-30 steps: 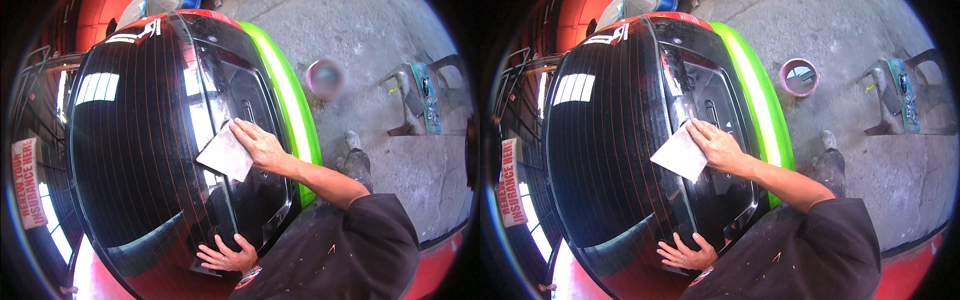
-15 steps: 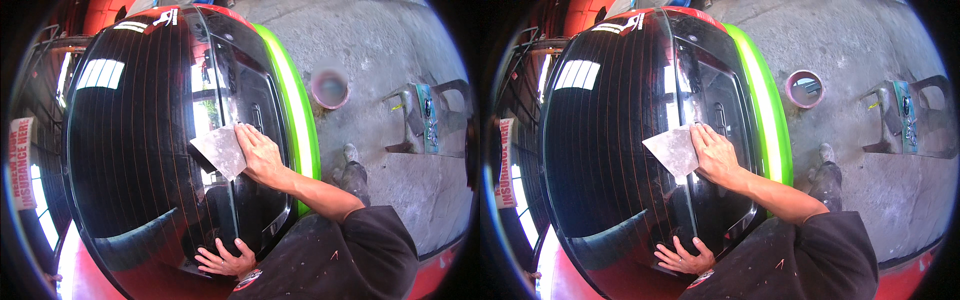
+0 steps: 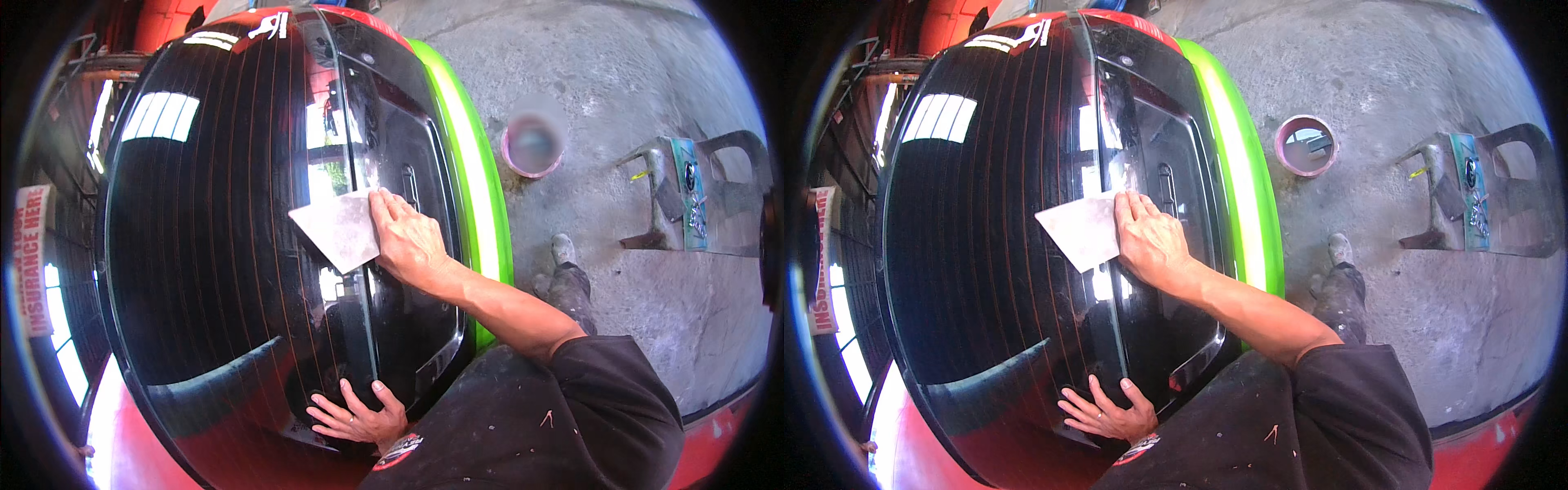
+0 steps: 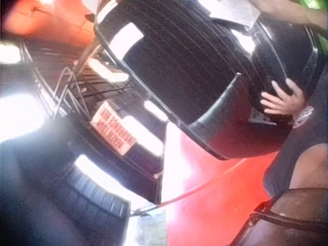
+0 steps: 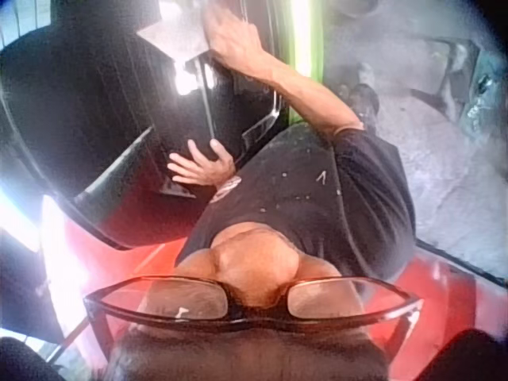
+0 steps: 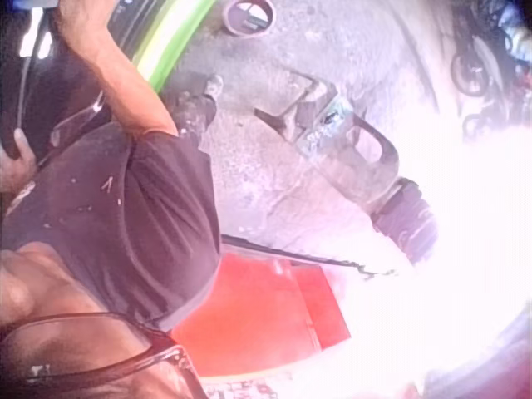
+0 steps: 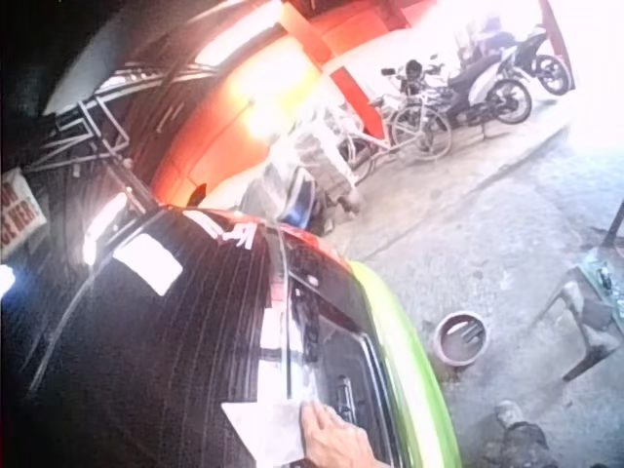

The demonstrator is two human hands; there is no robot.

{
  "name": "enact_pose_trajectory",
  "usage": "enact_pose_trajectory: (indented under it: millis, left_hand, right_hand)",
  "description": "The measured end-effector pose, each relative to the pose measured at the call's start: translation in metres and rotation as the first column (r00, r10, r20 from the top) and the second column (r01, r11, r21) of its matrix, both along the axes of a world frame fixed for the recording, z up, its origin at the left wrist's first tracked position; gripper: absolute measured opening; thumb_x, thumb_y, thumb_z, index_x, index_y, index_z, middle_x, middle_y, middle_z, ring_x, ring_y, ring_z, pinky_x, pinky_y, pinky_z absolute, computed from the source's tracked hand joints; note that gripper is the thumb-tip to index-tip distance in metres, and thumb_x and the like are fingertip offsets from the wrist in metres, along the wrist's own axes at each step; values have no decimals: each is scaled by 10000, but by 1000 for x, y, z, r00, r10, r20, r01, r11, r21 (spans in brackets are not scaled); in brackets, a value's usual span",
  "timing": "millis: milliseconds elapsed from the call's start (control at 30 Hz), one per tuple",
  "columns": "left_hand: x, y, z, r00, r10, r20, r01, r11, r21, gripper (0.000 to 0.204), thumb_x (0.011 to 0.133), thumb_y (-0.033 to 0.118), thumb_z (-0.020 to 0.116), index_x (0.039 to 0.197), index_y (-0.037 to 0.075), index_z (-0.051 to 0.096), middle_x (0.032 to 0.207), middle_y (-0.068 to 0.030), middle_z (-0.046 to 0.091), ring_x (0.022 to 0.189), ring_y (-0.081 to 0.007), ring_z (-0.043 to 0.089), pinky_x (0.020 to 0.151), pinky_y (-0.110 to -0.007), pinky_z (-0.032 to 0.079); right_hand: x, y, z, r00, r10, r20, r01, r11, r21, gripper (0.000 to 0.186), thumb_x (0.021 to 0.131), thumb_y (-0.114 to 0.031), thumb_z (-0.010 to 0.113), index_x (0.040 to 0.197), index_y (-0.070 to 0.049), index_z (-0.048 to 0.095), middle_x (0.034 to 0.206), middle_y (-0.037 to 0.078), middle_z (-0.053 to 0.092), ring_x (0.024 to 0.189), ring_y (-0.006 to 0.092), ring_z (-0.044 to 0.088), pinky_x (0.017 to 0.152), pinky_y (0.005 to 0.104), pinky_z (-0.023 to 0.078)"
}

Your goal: The person sands the rear trunk lid of a black car using a sanding block. They work on the surface around the emblem and the rear spoiler, using consistent back-and-forth motions. The person occasionally pauses to wipe the surface with their hand to check the finish.

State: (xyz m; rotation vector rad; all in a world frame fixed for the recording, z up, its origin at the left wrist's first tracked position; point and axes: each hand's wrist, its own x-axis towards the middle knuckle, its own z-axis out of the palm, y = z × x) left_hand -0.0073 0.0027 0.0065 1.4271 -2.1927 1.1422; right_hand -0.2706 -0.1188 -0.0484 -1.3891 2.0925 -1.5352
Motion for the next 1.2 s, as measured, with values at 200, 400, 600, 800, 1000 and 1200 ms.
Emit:
enact_pose_trajectory:
  millis: [200, 400, 600, 800, 1000, 1200]
  left_hand:
    - [0, 0, 3, 1000, 17, 23, -17, 1000, 12, 494, 934, 406, 603, 1325, 104, 625, 1572, -240, 383, 1493, -459, 271, 1181, -689, 119]
    - [5, 4, 2, 999, 30, 16, -30, 999, 40, 490, 938, 422, 593, 1316, 112, 624, 1581, -264, 349, 1482, -509, 251, 1168, -706, 106]
    - [1, 3, 4, 1000, 10, 12, -10, 1000, 16, 486, 940, 406, 591, 1328, 115, 622, 1571, -238, 387, 1488, -462, 279, 1177, -689, 131]
    - [2, 3, 2, 1000, 24, -1, -24, 1000, 11, 460, 947, 410, 584, 1294, 116, 648, 1568, -232, 393, 1484, -461, 287, 1179, -691, 128]
    - [-3, 0, 4, 1000, 14, 3, -14, 1000, 22, 459, 947, 408, 595, 1284, 101, 652, 1562, -248, 395, 1478, -466, 298, 1179, -684, 133]
    - [-3, 3, 6, 999, 38, 12, -38, 999, 27, 445, 946, 402, 607, 1275, 107, 657, 1561, -249, 390, 1473, -476, 297, 1174, -683, 145]
  right_hand:
    - [5, 1, 3, 1000, -1, 9, 1, 1000, -2, 680, 835, -149, 638, 1409, 128, 404, 1400, 332, 524, 1316, 436, 531, 1023, 492, 499]
    - [1, 3, 12, 999, -24, 26, 26, 997, -75, 686, 704, -108, 734, 1302, 92, 463, 1269, 274, 599, 1169, 404, 603, 924, 467, 539]
    - [-4, 1, 8, 1000, -24, 1, 24, 996, -81, 722, 684, -98, 767, 1314, 75, 458, 1285, 292, 596, 1177, 433, 605, 911, 462, 559]
    - [-6, 2, 10, 999, 30, 22, -29, 999, -18, 754, 725, -126, 761, 1381, 78, 448, 1383, 317, 541, 1252, 436, 572, 1000, 467, 518]
    - [-35, -7, 4, 993, 61, 96, -54, 996, -72, 573, 798, -118, 683, 1321, 41, 511, 1236, 293, 631, 1104, 417, 653, 891, 505, 545]
    - [-102, 65, -25, 902, 94, 421, -49, 992, -117, 399, 878, -145, 611, 1233, 37, 598, 1058, 202, 694, 948, 332, 688, 839, 429, 541]
